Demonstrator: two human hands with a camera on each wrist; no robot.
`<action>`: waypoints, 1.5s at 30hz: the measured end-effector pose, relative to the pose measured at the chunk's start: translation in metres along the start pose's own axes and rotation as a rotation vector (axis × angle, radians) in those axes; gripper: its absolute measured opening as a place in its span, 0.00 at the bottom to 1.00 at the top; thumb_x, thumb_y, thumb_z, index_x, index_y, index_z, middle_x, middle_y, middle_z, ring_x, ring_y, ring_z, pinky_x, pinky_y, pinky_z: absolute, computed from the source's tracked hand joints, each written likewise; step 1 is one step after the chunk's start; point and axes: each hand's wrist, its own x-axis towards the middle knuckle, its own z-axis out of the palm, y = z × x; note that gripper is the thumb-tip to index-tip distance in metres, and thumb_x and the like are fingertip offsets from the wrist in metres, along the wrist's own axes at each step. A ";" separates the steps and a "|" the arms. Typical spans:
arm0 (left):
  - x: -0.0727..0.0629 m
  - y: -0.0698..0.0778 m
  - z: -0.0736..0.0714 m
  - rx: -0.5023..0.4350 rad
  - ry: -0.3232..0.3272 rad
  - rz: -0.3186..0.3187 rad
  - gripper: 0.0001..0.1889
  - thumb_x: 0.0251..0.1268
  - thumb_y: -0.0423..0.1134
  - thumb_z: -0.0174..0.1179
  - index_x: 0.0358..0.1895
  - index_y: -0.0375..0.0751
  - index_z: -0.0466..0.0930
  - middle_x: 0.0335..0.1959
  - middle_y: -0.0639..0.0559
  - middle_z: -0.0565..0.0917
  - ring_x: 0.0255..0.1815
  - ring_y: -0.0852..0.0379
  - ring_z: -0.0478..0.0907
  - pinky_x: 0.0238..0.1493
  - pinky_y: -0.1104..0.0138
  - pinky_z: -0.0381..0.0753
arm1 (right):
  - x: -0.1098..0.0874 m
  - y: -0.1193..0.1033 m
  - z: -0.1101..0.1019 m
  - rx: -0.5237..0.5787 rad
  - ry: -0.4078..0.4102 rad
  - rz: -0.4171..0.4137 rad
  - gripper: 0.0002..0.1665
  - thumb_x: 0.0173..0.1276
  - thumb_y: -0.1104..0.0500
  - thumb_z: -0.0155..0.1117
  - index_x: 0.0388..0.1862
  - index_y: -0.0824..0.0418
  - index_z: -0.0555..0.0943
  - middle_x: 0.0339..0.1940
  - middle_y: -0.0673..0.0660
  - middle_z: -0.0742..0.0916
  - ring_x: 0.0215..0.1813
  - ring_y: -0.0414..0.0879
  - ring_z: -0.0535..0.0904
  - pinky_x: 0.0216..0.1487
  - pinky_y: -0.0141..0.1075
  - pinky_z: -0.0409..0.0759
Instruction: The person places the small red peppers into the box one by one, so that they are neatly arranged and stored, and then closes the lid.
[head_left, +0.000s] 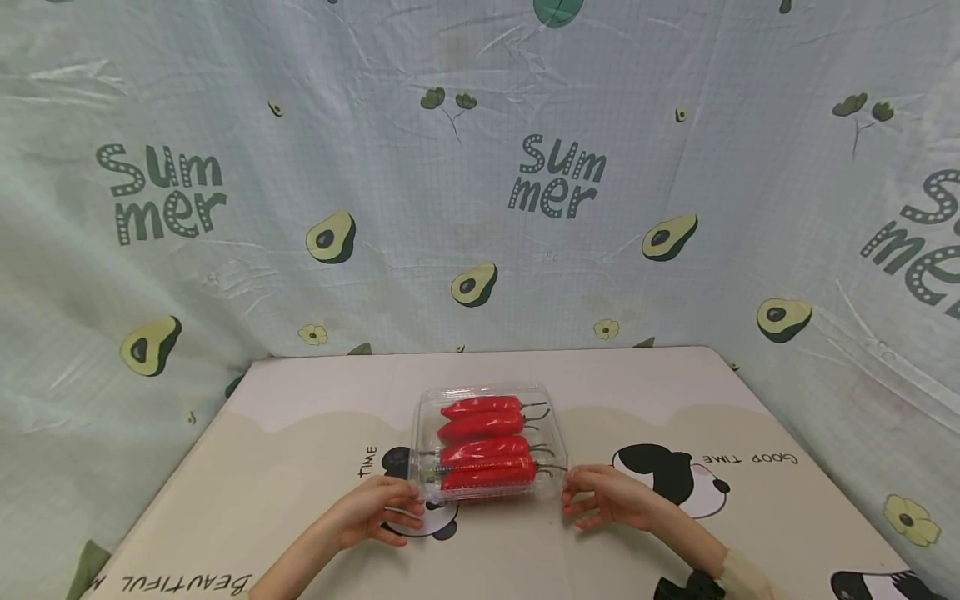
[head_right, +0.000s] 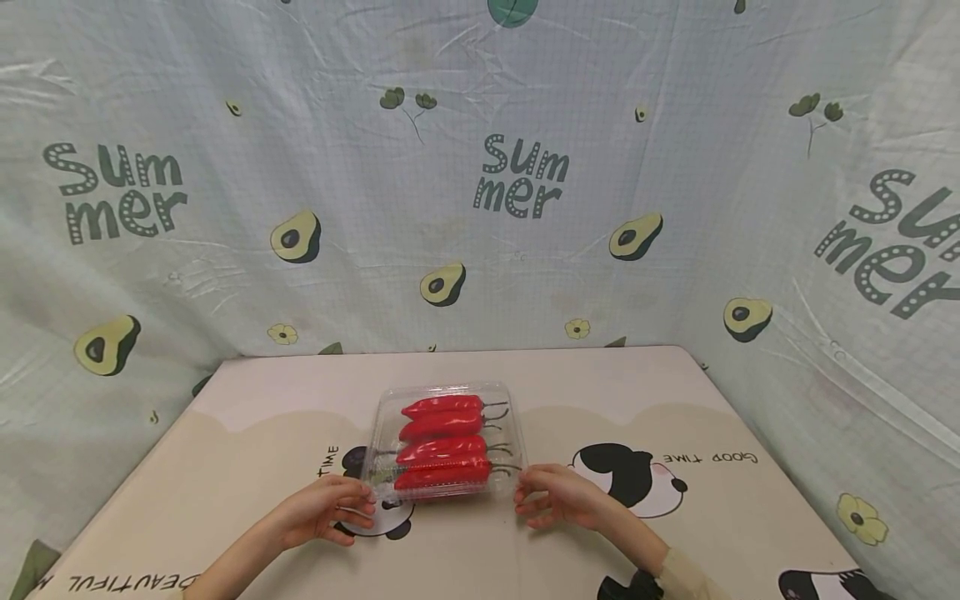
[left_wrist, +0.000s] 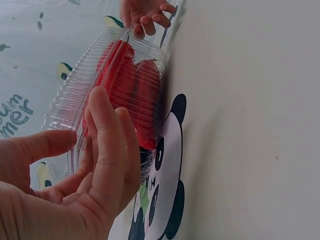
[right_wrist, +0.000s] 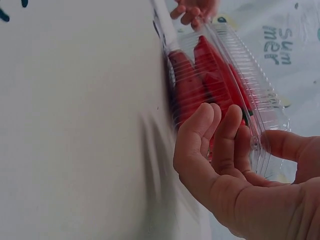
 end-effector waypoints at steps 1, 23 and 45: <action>0.000 0.000 0.000 0.000 -0.003 0.000 0.18 0.63 0.41 0.47 0.45 0.27 0.72 0.30 0.53 0.82 0.34 0.58 0.82 0.29 0.63 0.82 | 0.000 0.000 0.000 -0.001 0.002 0.003 0.12 0.70 0.53 0.43 0.33 0.55 0.74 0.31 0.47 0.80 0.37 0.40 0.80 0.35 0.34 0.80; 0.001 0.002 -0.002 -0.011 0.010 -0.013 0.18 0.61 0.41 0.49 0.45 0.28 0.75 0.32 0.52 0.85 0.32 0.62 0.82 0.29 0.68 0.81 | -0.001 -0.003 0.002 -0.014 0.010 -0.005 0.12 0.69 0.53 0.45 0.34 0.57 0.75 0.30 0.47 0.81 0.37 0.40 0.80 0.35 0.33 0.80; 0.002 0.004 -0.003 0.006 0.017 -0.008 0.16 0.62 0.41 0.50 0.42 0.29 0.77 0.29 0.55 0.86 0.30 0.64 0.82 0.27 0.70 0.80 | 0.003 -0.002 -0.004 -0.076 0.048 -0.021 0.10 0.67 0.54 0.49 0.33 0.54 0.77 0.26 0.45 0.83 0.34 0.39 0.77 0.33 0.31 0.79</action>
